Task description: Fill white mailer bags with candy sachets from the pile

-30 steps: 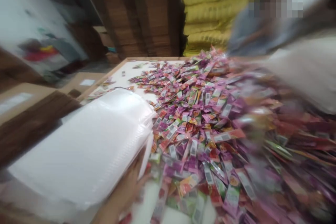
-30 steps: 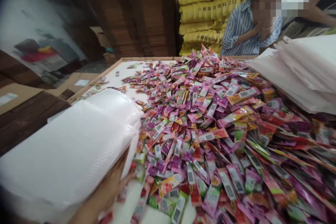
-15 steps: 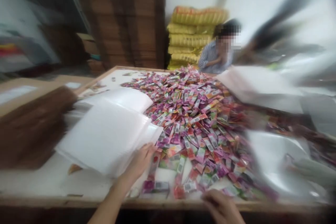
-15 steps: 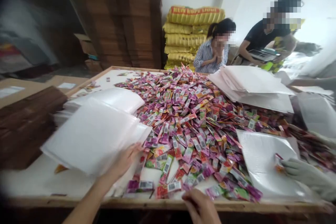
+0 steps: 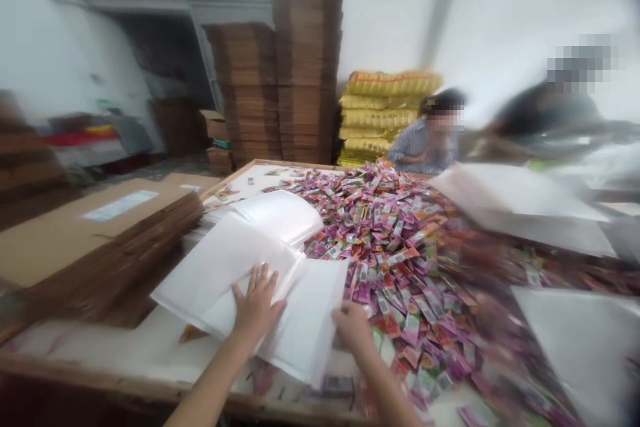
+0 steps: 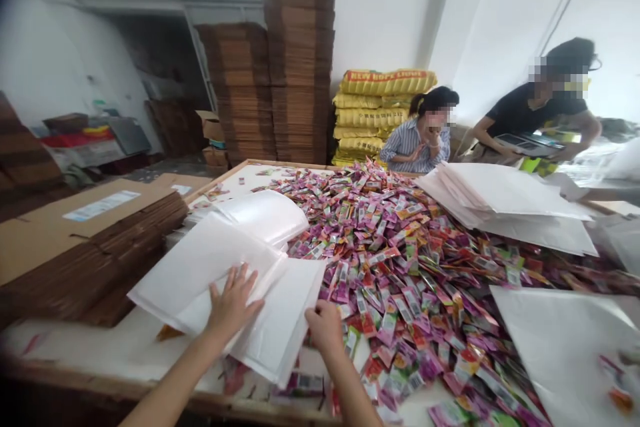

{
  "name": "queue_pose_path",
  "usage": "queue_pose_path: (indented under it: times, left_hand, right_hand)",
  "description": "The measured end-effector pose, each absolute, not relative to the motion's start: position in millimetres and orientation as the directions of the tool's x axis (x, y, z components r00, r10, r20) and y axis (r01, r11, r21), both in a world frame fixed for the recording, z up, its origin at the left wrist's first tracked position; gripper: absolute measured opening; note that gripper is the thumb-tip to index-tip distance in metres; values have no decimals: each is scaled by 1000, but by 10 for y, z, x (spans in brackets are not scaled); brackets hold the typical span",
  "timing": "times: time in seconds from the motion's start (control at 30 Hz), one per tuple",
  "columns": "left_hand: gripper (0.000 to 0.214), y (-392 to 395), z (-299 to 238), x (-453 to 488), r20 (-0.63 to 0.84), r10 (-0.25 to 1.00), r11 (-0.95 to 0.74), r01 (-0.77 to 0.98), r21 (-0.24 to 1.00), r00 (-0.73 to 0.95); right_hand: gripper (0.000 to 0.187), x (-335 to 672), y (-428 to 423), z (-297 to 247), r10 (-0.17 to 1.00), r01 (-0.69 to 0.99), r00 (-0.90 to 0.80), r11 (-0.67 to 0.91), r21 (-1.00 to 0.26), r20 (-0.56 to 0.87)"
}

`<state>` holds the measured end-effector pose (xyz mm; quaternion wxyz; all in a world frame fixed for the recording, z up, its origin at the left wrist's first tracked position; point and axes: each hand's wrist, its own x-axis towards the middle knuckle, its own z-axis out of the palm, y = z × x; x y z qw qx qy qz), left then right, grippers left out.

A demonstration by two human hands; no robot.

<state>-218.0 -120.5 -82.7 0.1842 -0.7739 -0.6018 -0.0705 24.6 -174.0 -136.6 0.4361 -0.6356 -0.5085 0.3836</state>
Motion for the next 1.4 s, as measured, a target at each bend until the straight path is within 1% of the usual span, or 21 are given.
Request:
queue_pose_path:
  times: [0.1,0.13,0.2,0.23,0.3,0.37,0.43,0.5,0.53,0.6,0.63,0.7,0.77,0.8,0.87,0.93,1.03,1.13,1.2,1.3,1.4]
  left_hand:
    - [51,-1213,-797,-2060,374,902,-157,972,-177,214]
    - [46,-1262,-796,-1899,407,894,-146,980,-134,189]
    - [42,-1430,-833,-1438,437,881,-216,976,34,180]
    - [44,-1539,-874,-1177,410,887,-292,946,141,212]
    - [52,-1760,-985,-705,267,905,-410,844,346,330]
    - [58,-1895,-1104,-420,118,902,-423,791,441,416]
    - [57,-1884,-1190,-366,75,904,-408,800,439,420]
    - [55,-1772,-1217,-475,150,904,-425,800,424,401]
    - [56,-1710,-1210,-554,205,888,-459,784,419,411]
    - [60,-1630,-1174,-691,304,817,-575,721,385,490]
    - [64,-1623,-1154,-735,331,768,-640,686,348,549]
    - [70,-1663,-1122,-766,323,691,-723,631,283,647]
    - [73,-1727,-1111,-745,250,666,-744,605,283,703]
    - [73,-1750,-1114,-727,205,668,-739,605,297,715]
    - [68,-1755,-1138,-698,144,669,-729,606,318,729]
    - [58,-1699,-1192,-684,145,695,-707,635,311,704]
    - [44,-1547,-1326,-684,193,772,-634,718,286,605]
    - [53,-1416,-1497,-690,179,861,-508,823,255,476]
    - [58,-1371,-1591,-688,148,885,-464,852,242,440]
    - [67,-1341,-1605,-660,119,886,-463,851,247,448]
    - [72,-1325,-1413,-578,78,894,-444,856,264,440]
  right_hand:
    - [20,859,-2009,-1511,970,259,241,-93,-961,-29]
    - [21,1011,-2114,-1522,965,226,262,-89,-970,-27]
    - [23,1170,-2306,-1486,958,132,286,-57,-990,-17]
    - [23,1182,-2377,-1450,960,88,278,-26,-996,0]
    - [22,1141,-2451,-1387,970,35,237,49,-998,56]
    - [18,1131,-2459,-1371,969,60,228,83,-995,95]
    - [15,1242,-2468,-1412,936,136,339,49,-989,93]
    - [14,1455,-2530,-1484,871,242,487,-59,-968,68]
    - [13,1575,-2587,-1522,850,295,523,-113,-949,61]
    - [11,1790,-2747,-1586,862,418,497,-137,-898,99]
    - [17,1875,-2844,-1613,876,503,459,-120,-856,147]
    - [49,2012,-3045,-1663,873,708,412,-127,-695,260]
    - [80,2148,-3206,-1714,852,869,402,-240,-434,335]
    - [90,2235,-3249,-1735,857,908,387,-289,-303,340]
    - [97,2476,-3222,-1759,892,945,326,-304,-116,313]
    - [96,2806,-3018,-1751,912,953,298,-301,-34,281]
    - [103,3379,-2461,-1734,877,901,432,-430,-57,207]
    - [116,3845,-1884,-1791,812,807,583,-575,-137,28]
    - [106,4005,-1642,-1863,788,776,616,-608,-164,-5]
    - [79,4025,-1555,-1947,770,769,633,-613,-182,83]
    - [67,3908,-1678,-1921,734,741,664,-623,-251,142]
